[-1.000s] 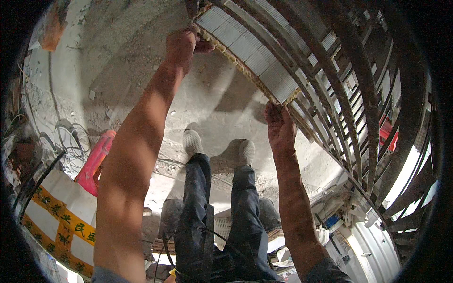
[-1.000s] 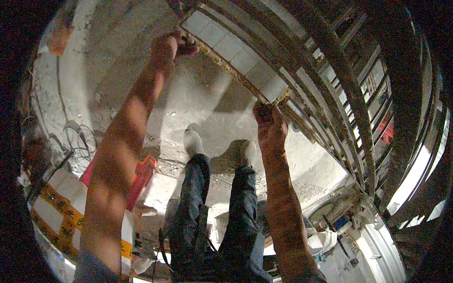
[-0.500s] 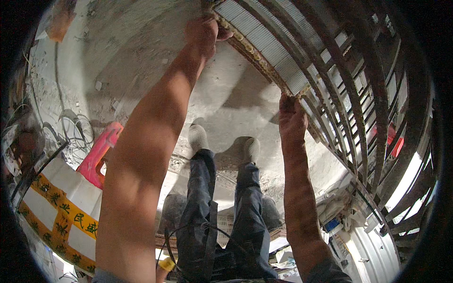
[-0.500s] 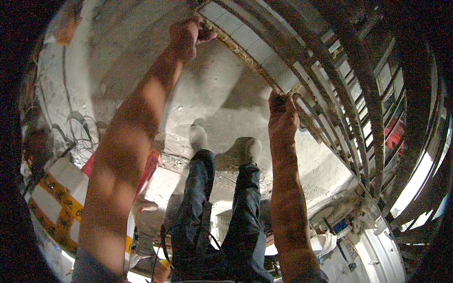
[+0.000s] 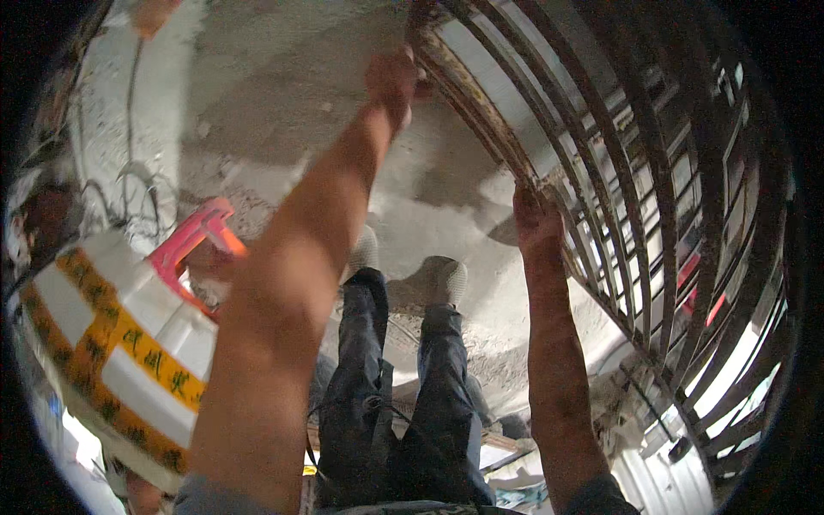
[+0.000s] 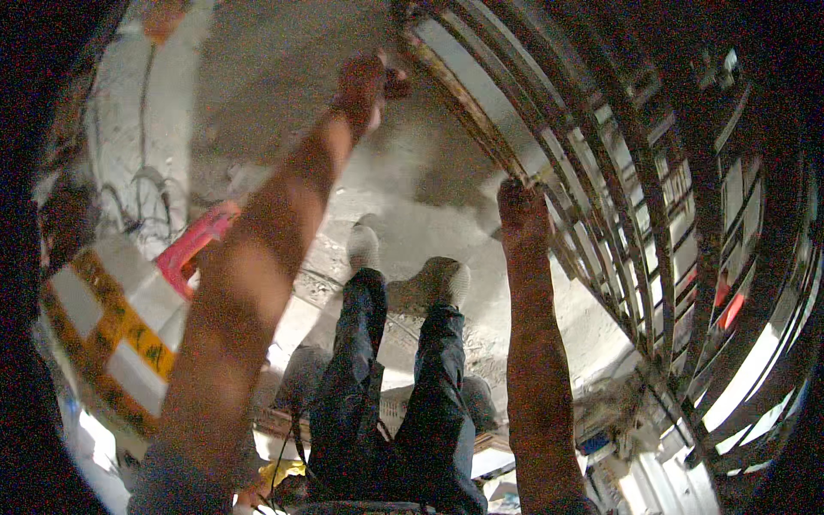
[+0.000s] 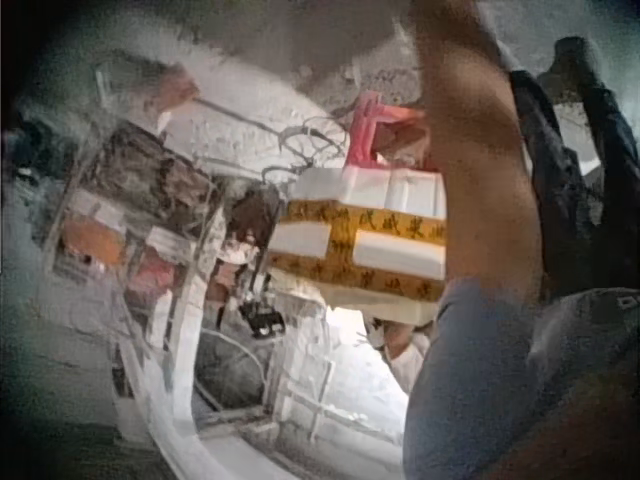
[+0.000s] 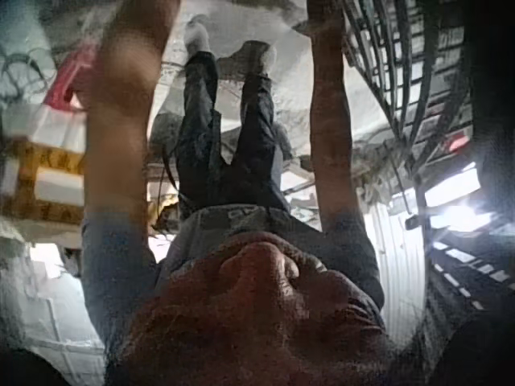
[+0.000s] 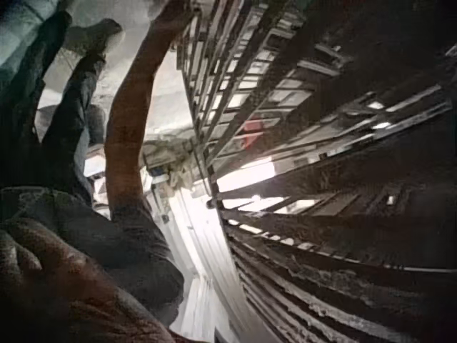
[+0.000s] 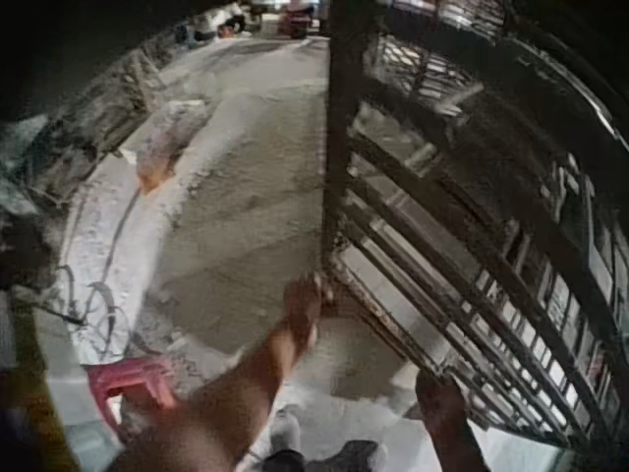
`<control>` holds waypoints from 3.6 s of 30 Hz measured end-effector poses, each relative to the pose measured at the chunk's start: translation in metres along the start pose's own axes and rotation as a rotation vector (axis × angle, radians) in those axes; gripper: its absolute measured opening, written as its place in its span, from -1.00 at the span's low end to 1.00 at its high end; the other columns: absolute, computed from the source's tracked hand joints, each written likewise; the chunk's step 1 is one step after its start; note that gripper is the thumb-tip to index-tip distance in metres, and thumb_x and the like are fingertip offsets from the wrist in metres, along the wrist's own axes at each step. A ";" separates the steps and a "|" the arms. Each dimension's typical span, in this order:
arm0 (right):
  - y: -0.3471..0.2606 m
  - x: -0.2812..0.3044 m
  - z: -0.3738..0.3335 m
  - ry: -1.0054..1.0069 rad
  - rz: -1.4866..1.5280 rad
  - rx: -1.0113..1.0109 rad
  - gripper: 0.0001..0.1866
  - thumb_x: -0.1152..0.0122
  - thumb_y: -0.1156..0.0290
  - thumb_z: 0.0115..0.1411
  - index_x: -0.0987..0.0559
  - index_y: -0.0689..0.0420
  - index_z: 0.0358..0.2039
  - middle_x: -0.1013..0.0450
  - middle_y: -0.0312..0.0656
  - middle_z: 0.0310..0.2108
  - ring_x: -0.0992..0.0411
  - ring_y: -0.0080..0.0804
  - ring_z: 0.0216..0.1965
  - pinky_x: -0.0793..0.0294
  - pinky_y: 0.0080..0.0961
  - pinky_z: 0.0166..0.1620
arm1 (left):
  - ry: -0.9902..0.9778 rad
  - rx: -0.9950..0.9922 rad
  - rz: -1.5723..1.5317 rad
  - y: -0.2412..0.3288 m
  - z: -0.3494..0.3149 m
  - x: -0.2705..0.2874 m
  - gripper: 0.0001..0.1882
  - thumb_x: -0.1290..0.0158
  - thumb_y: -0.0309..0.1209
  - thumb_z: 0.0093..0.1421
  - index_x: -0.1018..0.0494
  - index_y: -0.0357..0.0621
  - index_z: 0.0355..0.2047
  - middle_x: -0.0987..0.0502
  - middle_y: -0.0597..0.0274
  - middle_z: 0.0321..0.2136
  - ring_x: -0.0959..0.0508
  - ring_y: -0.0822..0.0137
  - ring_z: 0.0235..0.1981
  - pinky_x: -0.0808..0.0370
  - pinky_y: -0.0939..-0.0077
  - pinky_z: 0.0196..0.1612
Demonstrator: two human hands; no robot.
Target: The person repeatedly picks up square tile panels, places them on a metal rack, and removes them to repeat the cycle. They handle the panels by hand, occasionally adjusting edges, and work alongside another person in a cluttered workshop.
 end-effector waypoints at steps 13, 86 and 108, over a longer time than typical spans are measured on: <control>0.006 0.046 -0.203 -0.156 -0.627 -0.631 -0.77 0.02 0.37 0.18 -0.45 0.20 -0.20 -0.46 -0.12 -0.31 -0.44 -0.30 -0.29 -0.48 -0.39 -0.21 | 0.544 0.094 0.060 -0.136 -0.453 0.142 -0.75 0.18 -0.31 0.17 -0.42 -0.21 -0.44 -0.45 0.20 -0.57 -0.50 0.34 -0.55 -0.43 0.44 -0.51; 0.491 0.454 -0.857 -3.856 -0.190 0.661 -0.74 -0.19 0.38 -0.23 -0.40 0.25 -0.52 -0.29 -0.02 -0.41 -0.23 -0.11 -0.28 -0.24 -0.30 -0.21 | 1.706 -0.990 -1.729 -0.553 -0.913 0.513 -0.77 -0.07 -0.32 0.12 -0.48 -0.15 -0.24 -0.52 0.35 -0.35 -0.45 0.49 -0.29 -0.36 0.59 -0.16; 0.492 0.460 -0.869 -3.921 -0.246 0.607 -0.78 -0.16 0.39 -0.25 -0.39 0.26 -0.61 -0.30 0.00 -0.46 -0.25 -0.09 -0.34 -0.26 -0.30 -0.25 | 2.048 -0.786 -1.726 -0.556 -0.907 0.521 -0.82 -0.10 -0.42 0.04 -0.53 -0.28 -0.37 -0.46 0.23 -0.35 -0.46 0.40 -0.35 -0.39 0.56 -0.21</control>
Point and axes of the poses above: each hand's wrist, its own z-axis towards the middle knuckle, its own x-axis out of the back of the hand, y = z × x, the point moved 2 cm from there along z, towards the middle knuckle
